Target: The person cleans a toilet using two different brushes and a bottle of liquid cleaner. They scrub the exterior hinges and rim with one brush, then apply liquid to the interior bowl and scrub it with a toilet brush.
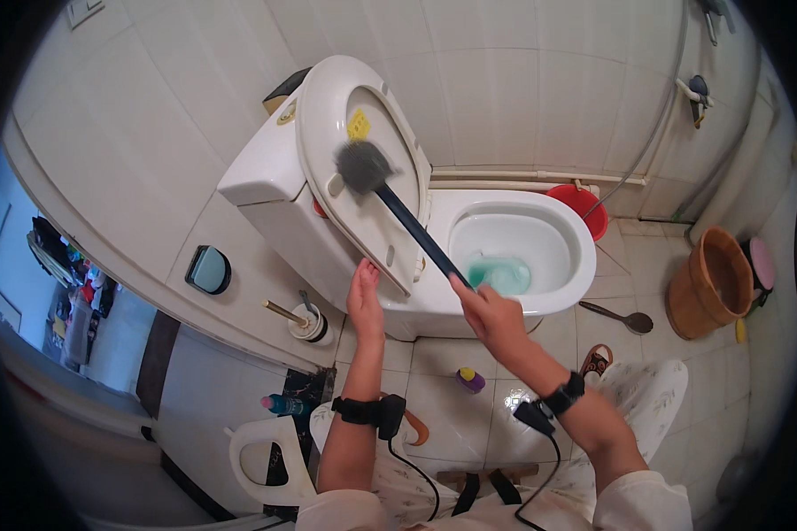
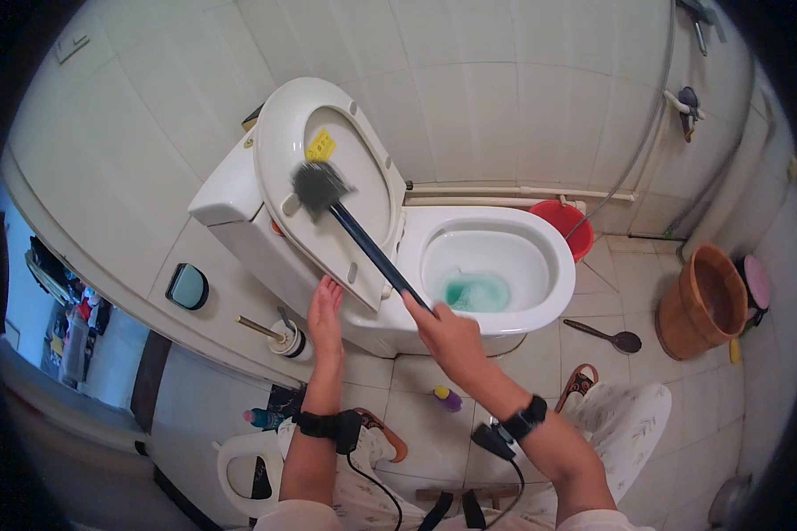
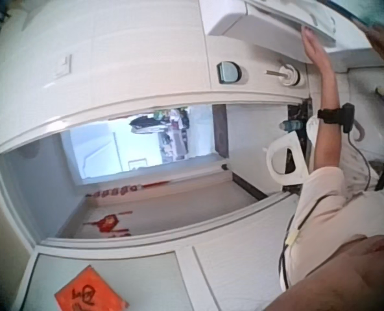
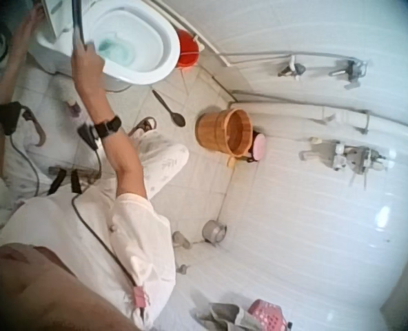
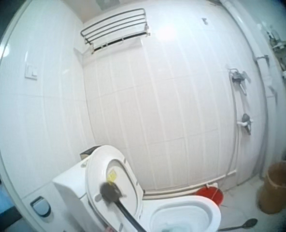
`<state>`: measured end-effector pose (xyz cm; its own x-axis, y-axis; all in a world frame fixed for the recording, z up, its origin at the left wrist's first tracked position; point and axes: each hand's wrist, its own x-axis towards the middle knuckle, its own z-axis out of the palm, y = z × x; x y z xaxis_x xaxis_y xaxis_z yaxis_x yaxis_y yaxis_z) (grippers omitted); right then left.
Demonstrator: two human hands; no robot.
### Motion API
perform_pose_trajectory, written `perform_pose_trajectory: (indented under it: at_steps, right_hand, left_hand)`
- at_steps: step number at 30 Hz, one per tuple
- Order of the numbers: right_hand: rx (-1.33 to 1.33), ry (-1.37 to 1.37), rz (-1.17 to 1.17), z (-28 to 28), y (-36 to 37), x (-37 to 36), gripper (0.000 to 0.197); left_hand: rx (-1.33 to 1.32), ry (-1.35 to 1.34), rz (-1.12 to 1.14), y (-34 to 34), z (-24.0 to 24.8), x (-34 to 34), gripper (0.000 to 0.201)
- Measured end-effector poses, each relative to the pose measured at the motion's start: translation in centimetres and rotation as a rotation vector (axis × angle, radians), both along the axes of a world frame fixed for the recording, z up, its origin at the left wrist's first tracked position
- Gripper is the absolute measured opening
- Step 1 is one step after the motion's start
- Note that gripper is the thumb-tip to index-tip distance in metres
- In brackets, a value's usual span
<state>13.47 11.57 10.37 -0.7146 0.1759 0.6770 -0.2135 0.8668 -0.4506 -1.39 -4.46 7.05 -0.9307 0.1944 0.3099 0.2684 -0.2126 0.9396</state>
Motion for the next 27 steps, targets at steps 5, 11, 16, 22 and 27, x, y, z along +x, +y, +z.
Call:
perform_pose_trajectory:
  at_steps: [5,11,16,22,27]
  right_hand:
    - [0.04,-0.331,-0.102,-9.3,1.1,7.2,0.053]
    - [-0.264,-0.29,0.076,-8.1,0.8,8.7,0.05]
    - [-0.678,-0.33,0.304,-8.6,-1.7,10.8,0.041]
    - [-1.041,-0.453,0.307,-7.3,-1.3,8.0,0.039]
    - [-1.148,-0.473,0.375,-5.4,-1.9,10.0,0.039]
  left_hand:
    - [0.026,-0.01,0.043,1.0,0.0,0.5,0.046]
    - [0.018,-0.018,0.049,0.5,0.0,0.5,0.048]
    - [0.058,-0.081,0.015,0.6,0.3,0.5,0.051]
    - [0.048,-0.064,-0.019,0.7,0.8,0.5,0.051]
    - [0.039,-0.06,-0.013,0.9,0.7,0.5,0.051]
